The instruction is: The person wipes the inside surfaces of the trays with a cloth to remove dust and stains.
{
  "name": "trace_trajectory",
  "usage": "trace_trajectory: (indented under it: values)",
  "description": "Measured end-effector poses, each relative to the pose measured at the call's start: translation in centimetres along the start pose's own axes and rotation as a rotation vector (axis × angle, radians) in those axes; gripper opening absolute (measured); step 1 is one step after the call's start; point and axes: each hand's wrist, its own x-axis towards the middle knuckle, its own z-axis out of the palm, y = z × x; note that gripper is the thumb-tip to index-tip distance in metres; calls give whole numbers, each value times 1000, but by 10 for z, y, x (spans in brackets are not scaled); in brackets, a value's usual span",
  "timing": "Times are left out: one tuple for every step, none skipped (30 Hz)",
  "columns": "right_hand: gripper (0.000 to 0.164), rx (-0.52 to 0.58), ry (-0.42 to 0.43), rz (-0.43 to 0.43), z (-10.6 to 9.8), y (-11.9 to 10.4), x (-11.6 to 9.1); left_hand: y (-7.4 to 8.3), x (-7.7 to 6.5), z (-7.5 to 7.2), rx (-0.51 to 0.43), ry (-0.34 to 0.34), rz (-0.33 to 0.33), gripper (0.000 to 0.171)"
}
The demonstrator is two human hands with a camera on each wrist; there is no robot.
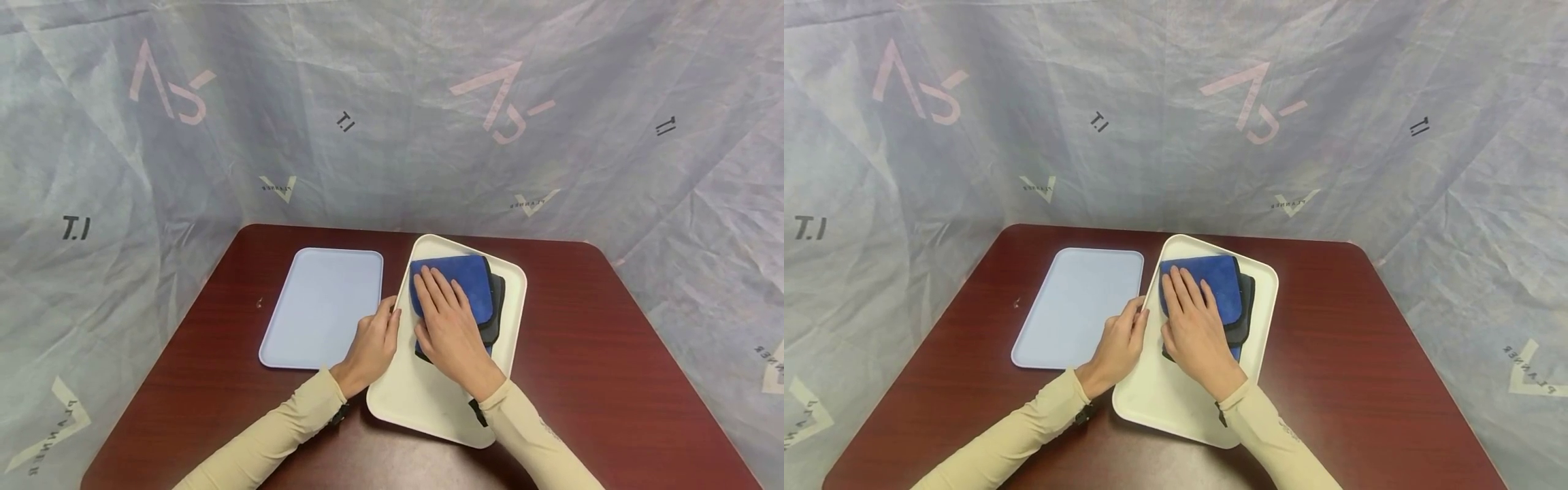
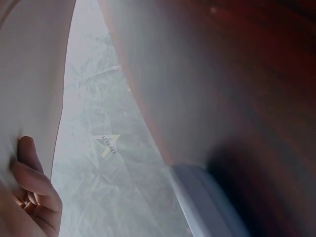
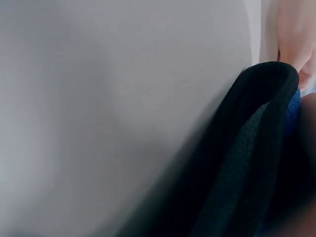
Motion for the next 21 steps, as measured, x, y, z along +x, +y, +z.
trace_trajectory:
  values:
    - [69,0,2,1,0,1,-2,0,0,0,2,0,2,32]
    - [68,3,4,1,0,3,-3,-1,0,-1,7,3,4,32]
    - [68,5,6,3,0,4,-5,-1,0,-1,10,5,5,32]
    - [67,7,7,5,0,6,-8,-1,0,-1,16,7,4,32]
    - [67,8,8,7,1,8,-10,-2,0,-1,20,9,3,31]
    - [67,9,8,11,0,10,-12,-2,-1,-1,23,8,2,31]
    - [67,9,7,15,0,12,-15,-3,-1,-1,27,8,2,31]
    - [67,10,6,20,0,14,-17,-3,-1,-1,32,10,3,31]
    - [67,8,4,25,-1,16,-19,-3,-2,-2,32,9,3,31]
    - [67,7,4,32,-2,19,-21,-4,-2,-2,31,9,3,31]
    - [67,10,3,39,-3,21,-23,-4,-1,-2,28,8,4,31]
    - [67,13,1,46,-5,23,-26,-4,-1,-2,26,7,5,30]
    - [67,14,-2,53,-6,26,-28,-4,-1,-2,24,7,7,30]
    - [67,14,-5,60,-7,28,-30,-4,-1,-2,21,6,6,30]
    - [68,14,-7,66,-8,30,-32,-4,0,-2,20,6,7,29]
    - [68,16,-9,73,-9,33,-35,-4,0,-2,21,6,7,29]
    - [69,16,-14,79,-10,35,-37,-4,1,-2,20,6,7,29]
    - [69,12,-17,85,-11,37,-40,-4,1,-2,21,8,9,29]
    - [69,13,-19,91,-12,39,-42,-4,1,-2,22,9,11,29]
    - [70,14,-21,98,-13,42,-45,-5,2,-2,25,9,12,29]
    - [69,15,-22,105,-13,44,-47,-5,2,-2,25,11,13,29]
